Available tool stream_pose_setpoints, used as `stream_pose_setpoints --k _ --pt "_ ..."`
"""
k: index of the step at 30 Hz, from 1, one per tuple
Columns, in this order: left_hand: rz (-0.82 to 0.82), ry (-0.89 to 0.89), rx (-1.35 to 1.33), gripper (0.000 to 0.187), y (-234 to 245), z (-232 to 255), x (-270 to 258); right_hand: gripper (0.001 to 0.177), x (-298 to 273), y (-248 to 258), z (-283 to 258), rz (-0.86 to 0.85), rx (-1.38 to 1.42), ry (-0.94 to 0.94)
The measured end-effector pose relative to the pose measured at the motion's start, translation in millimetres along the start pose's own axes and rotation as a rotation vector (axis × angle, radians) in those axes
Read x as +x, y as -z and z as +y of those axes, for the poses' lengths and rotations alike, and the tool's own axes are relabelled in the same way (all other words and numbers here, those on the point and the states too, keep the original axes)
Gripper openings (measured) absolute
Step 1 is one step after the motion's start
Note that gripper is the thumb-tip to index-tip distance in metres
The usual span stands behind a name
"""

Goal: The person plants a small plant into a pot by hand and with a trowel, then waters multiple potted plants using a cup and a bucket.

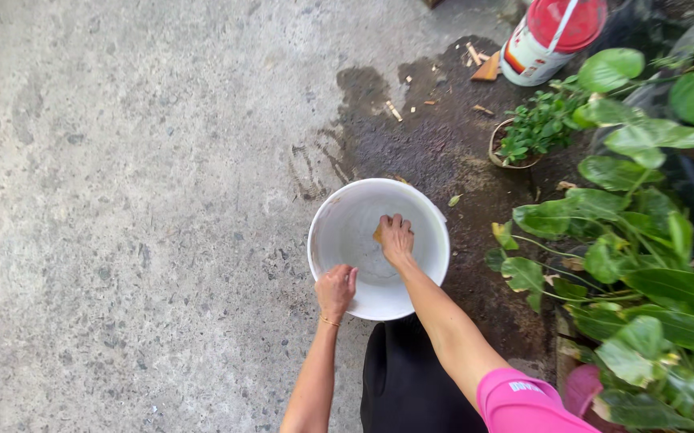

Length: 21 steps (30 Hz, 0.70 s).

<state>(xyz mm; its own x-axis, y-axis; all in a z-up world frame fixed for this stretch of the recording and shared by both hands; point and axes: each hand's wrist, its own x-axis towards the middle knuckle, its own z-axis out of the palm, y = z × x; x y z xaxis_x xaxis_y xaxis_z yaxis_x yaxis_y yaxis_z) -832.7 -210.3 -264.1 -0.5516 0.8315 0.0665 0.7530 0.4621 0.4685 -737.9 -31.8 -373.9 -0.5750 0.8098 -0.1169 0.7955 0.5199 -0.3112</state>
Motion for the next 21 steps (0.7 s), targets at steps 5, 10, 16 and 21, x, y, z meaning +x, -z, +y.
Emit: stream_pose_setpoints --k 5,10,16,21 --pt "0.073 0.019 0.000 0.023 6 8 1 0.030 14 -58 3 0.065 -0.398 0.019" --pt "0.137 -0.004 0.017 0.024 6 8 5 0.048 -1 -72 -10 -0.246 -0.086 -0.183" --pt "0.147 0.030 0.012 0.018 2 8 4 0.046 14 -41 9 -0.564 0.946 -0.936" --pt "0.027 -0.019 -0.033 0.015 0 -2 -3 0.058 -22 30 3 -0.534 1.426 -0.852"
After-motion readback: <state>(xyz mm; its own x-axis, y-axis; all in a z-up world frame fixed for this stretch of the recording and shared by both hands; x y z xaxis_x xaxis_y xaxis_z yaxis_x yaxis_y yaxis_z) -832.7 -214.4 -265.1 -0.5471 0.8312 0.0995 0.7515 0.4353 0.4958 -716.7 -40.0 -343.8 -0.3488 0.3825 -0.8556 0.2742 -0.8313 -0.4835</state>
